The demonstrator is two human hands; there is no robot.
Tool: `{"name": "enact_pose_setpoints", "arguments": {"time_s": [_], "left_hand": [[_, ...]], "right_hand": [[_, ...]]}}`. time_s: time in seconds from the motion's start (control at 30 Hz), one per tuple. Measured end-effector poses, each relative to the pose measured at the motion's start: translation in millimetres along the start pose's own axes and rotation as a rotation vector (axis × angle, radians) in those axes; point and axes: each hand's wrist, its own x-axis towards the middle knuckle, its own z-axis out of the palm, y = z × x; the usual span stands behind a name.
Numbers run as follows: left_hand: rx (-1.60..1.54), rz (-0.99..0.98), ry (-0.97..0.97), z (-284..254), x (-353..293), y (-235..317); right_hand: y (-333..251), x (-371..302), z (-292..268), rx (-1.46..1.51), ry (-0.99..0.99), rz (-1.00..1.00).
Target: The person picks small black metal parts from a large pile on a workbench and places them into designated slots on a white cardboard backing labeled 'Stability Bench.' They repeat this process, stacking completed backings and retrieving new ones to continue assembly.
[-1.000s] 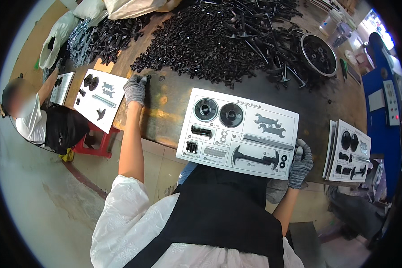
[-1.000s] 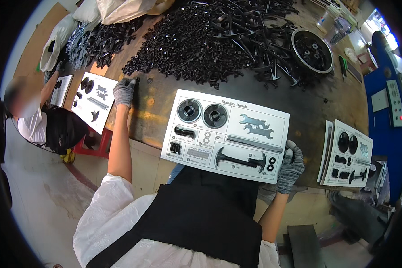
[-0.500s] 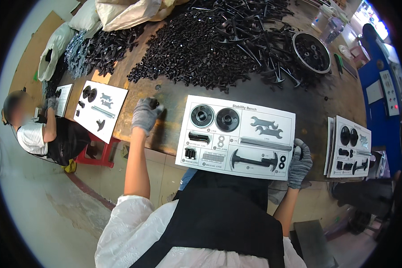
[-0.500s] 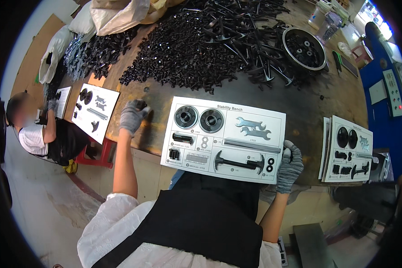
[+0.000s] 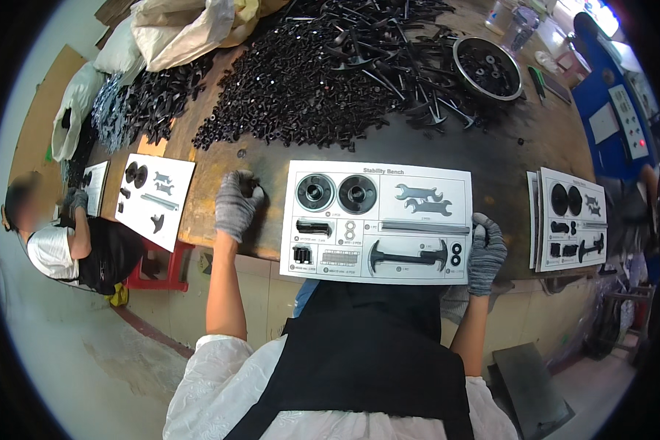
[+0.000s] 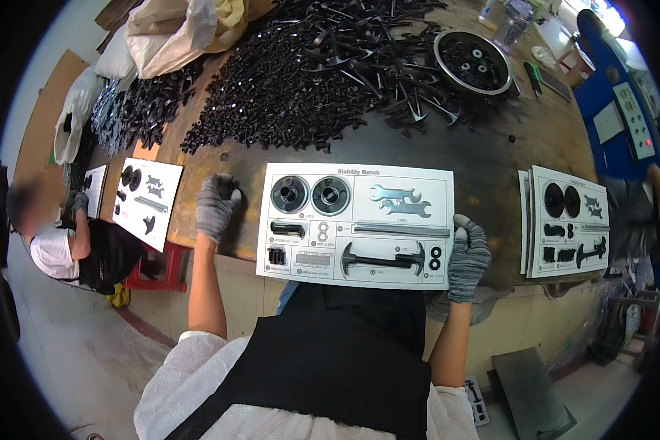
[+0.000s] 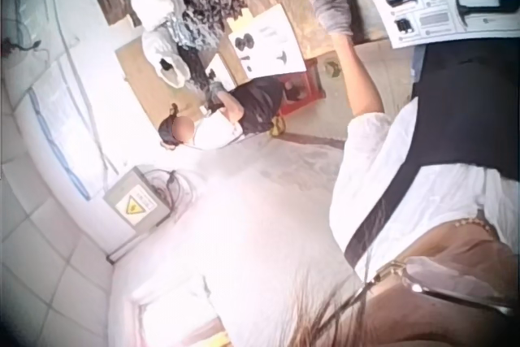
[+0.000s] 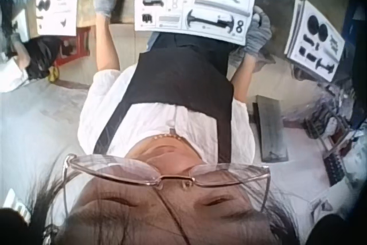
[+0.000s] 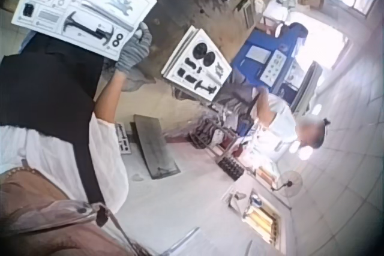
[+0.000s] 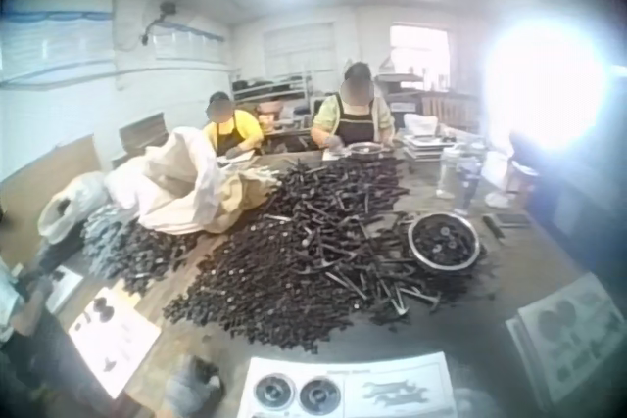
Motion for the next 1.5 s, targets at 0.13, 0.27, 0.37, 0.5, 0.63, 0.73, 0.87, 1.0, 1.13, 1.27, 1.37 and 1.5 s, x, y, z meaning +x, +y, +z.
{"name": "enact_pose_setpoints", "arguments": {"time_s": [0.13,0.27,0.37,0.5,0.63,0.73,0.87,1.0,1.13,1.27,1.37,1.5], "left_hand": [[-0.089,0.218,-0.188,16.8,-44.1,105.2],[0.214,0.557,-0.367,52.4,-61.7,135.7],[0.222,0.623,-0.347,64.0,-64.6,130.3],[0.153,0.599,-0.363,62.5,-62.9,124.2],[0.157,0.580,-0.429,59.4,-63.1,127.2],[0.082,0.534,-0.426,53.9,-59.6,129.5],[-0.185,0.119,-0.002,33.7,-3.1,92.4],[0.364,0.113,0.076,19.8,74.7,22.1],[0.482,0.021,-0.046,25.2,96.5,3.8],[0.558,-0.063,-0.095,22.3,98.5,24.1],[0.467,-0.081,-0.132,14.4,84.6,33.3],[-0.380,-0.053,-0.183,3.5,-3.8,79.5]], "right_hand": [[5.3,-0.5,-1.0,0.020,0.009,0.009],[1.6,0.7,0.3,0.002,0.007,-0.004],[0.4,0.2,1.2,0.013,0.005,0.004],[-3.9,0.3,1.0,-0.003,0.008,-0.007],[-3.5,0.5,2.2,0.019,0.020,0.031],[3.3,-1.0,0.6,0.017,-0.008,0.039],[0.8,10.1,-2.7,0.072,0.053,-0.040],[-66.4,49.8,9.5,0.332,-0.223,0.027],[-130.0,79.5,88.5,0.080,-0.572,-0.327],[-136.2,89.0,188.3,-0.345,-0.590,-0.284],[-122.1,86.0,232.1,-0.508,-0.366,-0.387],[-140.6,86.3,202.4,-0.285,-0.674,-0.263]]}}
